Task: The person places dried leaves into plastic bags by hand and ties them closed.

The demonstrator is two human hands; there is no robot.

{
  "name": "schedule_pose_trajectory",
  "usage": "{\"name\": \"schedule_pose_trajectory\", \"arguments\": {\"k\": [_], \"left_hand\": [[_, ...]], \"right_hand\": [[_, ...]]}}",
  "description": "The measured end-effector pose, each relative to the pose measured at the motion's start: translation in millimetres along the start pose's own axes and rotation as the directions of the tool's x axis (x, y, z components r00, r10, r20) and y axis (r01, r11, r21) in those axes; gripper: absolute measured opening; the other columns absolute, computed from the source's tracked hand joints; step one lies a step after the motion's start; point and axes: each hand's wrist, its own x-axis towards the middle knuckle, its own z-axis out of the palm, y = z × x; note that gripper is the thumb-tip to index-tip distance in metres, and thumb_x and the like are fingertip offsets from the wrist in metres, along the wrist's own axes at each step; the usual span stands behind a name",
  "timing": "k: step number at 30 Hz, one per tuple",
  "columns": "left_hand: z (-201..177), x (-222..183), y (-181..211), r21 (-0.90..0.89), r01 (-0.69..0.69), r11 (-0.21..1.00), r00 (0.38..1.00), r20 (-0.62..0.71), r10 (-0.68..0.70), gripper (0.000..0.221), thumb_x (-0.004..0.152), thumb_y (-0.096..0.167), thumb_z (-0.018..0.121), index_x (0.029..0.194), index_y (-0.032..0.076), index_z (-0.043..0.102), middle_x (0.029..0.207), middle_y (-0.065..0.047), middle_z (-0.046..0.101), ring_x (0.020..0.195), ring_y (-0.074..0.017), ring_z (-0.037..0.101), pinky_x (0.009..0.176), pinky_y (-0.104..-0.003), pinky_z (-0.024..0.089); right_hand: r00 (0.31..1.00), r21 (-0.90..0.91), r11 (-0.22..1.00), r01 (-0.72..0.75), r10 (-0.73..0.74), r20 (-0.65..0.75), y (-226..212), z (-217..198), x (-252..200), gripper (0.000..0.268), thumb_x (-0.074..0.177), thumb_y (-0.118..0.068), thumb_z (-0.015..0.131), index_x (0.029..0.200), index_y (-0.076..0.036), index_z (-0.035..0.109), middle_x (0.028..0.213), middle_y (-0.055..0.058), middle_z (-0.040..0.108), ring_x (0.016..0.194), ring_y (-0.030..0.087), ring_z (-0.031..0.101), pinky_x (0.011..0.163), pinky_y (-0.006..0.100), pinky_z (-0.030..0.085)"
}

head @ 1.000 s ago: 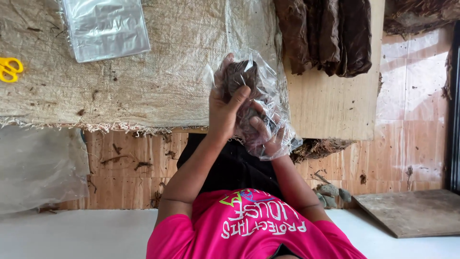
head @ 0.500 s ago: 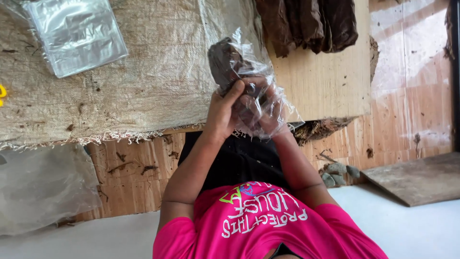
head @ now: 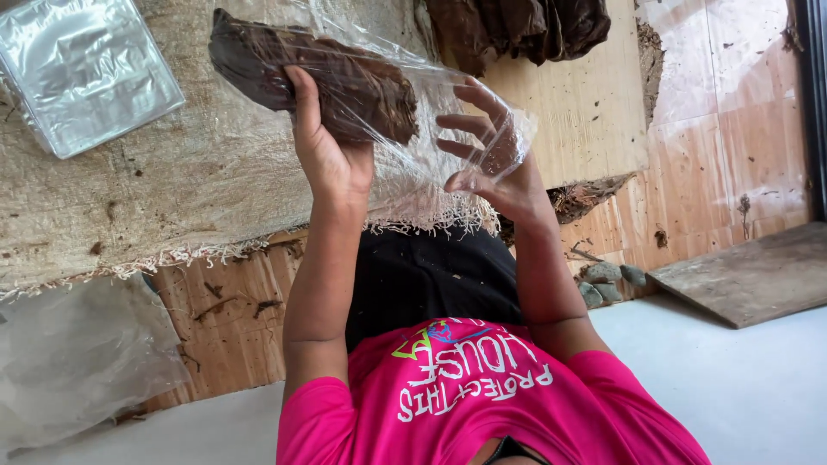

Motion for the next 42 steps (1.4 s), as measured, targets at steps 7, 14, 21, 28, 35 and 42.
{"name": "schedule_pose_trajectory", "arguments": {"k": [7,14,21,28,35,42], "left_hand": [[-13,24,2,-0.046,-0.073,0.996,0.993,0.085,0.077,0.057,0.088,0.026,0.074,0.136,0.009,0.048,0.128,-0.01,0.063,0.103,-0.0179,0.065,0.097,-0.034,0.056],[2,23,12,0.026,-0.158,0.987,0.934,0.328,0.141,0.034,0.094,0.018,0.075,0.121,0.013,0.056,0.116,-0.005,0.067,0.096,-0.0199,0.066,0.096,-0.033,0.058],[9,15,-21,0.072,-0.2,0.977,0.907,0.391,0.157,0.022,0.098,0.016,0.067,0.119,0.016,0.062,0.107,0.003,0.066,0.098,-0.0132,0.063,0.094,-0.032,0.051],[1,25,6,0.025,-0.149,0.988,0.983,0.108,0.146,0.052,0.09,0.032,0.072,0.129,0.003,0.052,0.115,-0.009,0.065,0.098,-0.0185,0.065,0.094,-0.032,0.055],[-14,35,13,-0.185,0.061,0.981,0.995,0.089,-0.045,0.036,0.082,0.009,0.074,0.114,0.007,0.057,0.1,-0.009,0.067,0.092,-0.0233,0.065,0.088,-0.036,0.056],[-19,3,18,0.008,0.228,0.974,0.964,0.139,-0.227,0.062,0.079,-0.012,0.073,0.127,0.021,0.054,0.131,-0.032,0.051,0.111,-0.0423,0.058,0.093,-0.042,0.059]], "right_hand": [[0.999,-0.093,0.995,-0.039,0.036,-0.034,-7,-18,-20,0.086,0.069,-0.007,0.08,0.141,-0.007,0.032,0.154,0.014,0.021,0.127,0.032,0.049,0.108,0.047,0.053],[0.876,-0.417,0.879,0.233,-0.376,-0.303,-43,-29,-19,0.042,0.093,-0.011,0.069,0.127,-0.007,0.045,0.124,0.011,0.054,0.107,0.022,0.057,0.095,0.035,0.056],[0.98,-0.943,0.312,0.117,-0.189,0.059,-7,7,25,0.148,0.05,-0.042,0.113,0.151,-0.011,0.009,0.154,0.024,0.043,0.147,0.038,0.042,0.123,0.047,-0.01],[0.992,-0.771,0.632,0.075,0.032,0.123,-22,10,1,0.069,0.093,0.011,0.055,0.148,-0.017,0.026,0.104,0.018,0.065,0.072,0.017,0.065,0.063,0.027,0.057],[0.969,-0.447,0.868,0.216,-0.246,-0.009,-56,2,-4,0.023,0.09,0.021,0.05,0.101,0.004,0.061,0.081,0.013,0.06,0.064,0.019,0.062,0.062,0.027,0.057],[0.821,-0.224,0.831,0.509,-0.547,-0.163,-95,-19,35,0.009,0.106,-0.008,0.046,0.106,-0.006,0.055,0.085,0.002,0.048,0.055,0.011,0.049,0.051,0.027,0.052]]}}
